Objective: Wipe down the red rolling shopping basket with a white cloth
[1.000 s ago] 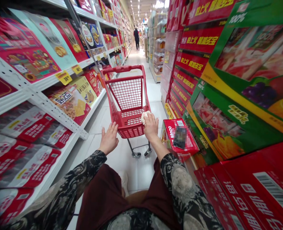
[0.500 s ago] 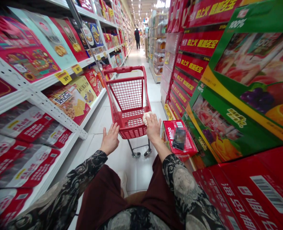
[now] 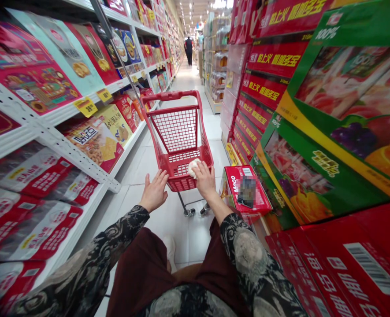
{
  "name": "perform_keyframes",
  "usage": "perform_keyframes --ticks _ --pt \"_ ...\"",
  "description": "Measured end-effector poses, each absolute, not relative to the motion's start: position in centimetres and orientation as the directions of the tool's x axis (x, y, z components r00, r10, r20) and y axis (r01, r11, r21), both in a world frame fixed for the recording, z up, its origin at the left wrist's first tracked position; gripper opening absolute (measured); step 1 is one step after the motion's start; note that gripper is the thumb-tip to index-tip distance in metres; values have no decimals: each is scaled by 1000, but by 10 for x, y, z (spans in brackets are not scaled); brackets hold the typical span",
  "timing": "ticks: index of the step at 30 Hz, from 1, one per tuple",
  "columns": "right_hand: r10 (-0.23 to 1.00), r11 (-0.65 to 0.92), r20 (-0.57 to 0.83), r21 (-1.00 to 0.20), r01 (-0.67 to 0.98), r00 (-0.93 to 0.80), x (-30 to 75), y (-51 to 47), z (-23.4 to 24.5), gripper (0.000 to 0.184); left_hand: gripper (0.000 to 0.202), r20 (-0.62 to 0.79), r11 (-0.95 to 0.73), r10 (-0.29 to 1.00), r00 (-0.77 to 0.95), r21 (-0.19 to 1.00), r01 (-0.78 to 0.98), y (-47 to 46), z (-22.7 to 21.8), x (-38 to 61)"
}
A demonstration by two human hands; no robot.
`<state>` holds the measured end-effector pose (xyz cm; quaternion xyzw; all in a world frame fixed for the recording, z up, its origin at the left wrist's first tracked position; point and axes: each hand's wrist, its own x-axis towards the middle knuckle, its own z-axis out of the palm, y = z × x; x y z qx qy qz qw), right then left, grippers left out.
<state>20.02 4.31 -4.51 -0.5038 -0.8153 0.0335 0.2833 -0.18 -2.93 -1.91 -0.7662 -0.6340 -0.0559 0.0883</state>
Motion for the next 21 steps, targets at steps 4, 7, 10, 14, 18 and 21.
perform_keyframes --ticks 4,7,10,14,18,21 --pt "847 466 443 -356 810 -292 216 54 -52 40 58 208 -167 963 169 -31 986 -29 -18 16" --pt "858 442 438 -368 818 -267 226 62 -56 43 59 210 -179 961 179 -15 984 -26 -16 31" --pt "875 399 430 -385 832 -221 233 65 -55 45 57 208 -227 951 228 -29 973 -21 -14 36" --pt "890 340 431 -400 851 -153 227 52 -50 48 59 208 -256 942 265 -68 964 -15 -14 30" --pt "873 416 426 -397 818 -238 205 30 -50 50 62 199 -230 948 248 -109 967 -17 -18 25" --pt "847 492 427 -401 773 -318 196 24 -55 51 61 202 -228 947 249 -120 966 -25 -22 26"
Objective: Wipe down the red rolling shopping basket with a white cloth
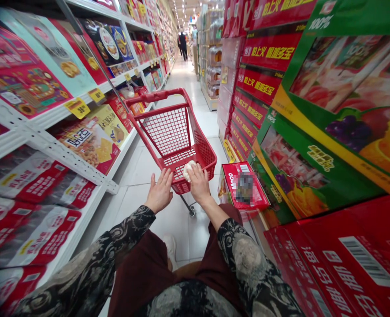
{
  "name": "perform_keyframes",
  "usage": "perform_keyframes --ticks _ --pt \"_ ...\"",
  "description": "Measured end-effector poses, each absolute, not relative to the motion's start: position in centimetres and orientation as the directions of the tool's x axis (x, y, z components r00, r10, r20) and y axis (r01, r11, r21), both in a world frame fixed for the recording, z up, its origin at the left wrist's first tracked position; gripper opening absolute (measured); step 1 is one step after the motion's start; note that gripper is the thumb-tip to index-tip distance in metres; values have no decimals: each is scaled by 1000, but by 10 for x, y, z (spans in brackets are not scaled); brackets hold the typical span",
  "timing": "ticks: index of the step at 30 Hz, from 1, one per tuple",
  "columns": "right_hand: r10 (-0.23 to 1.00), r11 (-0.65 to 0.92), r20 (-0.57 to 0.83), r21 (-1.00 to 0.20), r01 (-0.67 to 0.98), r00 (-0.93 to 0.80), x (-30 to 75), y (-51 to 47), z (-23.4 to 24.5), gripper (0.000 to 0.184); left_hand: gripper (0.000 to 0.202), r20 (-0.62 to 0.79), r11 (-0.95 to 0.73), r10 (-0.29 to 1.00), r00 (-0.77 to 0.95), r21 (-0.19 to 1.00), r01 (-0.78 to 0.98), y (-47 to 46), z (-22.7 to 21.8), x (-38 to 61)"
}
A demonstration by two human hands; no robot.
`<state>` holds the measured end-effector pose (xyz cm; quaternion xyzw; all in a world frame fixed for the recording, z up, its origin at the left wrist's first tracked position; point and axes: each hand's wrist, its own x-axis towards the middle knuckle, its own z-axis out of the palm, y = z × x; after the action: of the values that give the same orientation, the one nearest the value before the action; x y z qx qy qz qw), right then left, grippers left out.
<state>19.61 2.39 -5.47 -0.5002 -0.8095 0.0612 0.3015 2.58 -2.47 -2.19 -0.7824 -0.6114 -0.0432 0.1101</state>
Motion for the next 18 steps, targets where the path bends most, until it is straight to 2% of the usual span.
perform_keyframes --ticks 10,13,18 --pt "824 540 463 -472 696 -325 218 58 -61 53 61 192 -257 945 267 -72 964 -20 -18 50" --pt "831 518 480 -479 709 -283 228 67 -60 50 64 180 -297 935 306 -75 952 -16 -14 48" --pt "868 419 459 -476 773 -188 229 61 -57 47 70 197 -264 940 278 -93 960 -11 -13 34"
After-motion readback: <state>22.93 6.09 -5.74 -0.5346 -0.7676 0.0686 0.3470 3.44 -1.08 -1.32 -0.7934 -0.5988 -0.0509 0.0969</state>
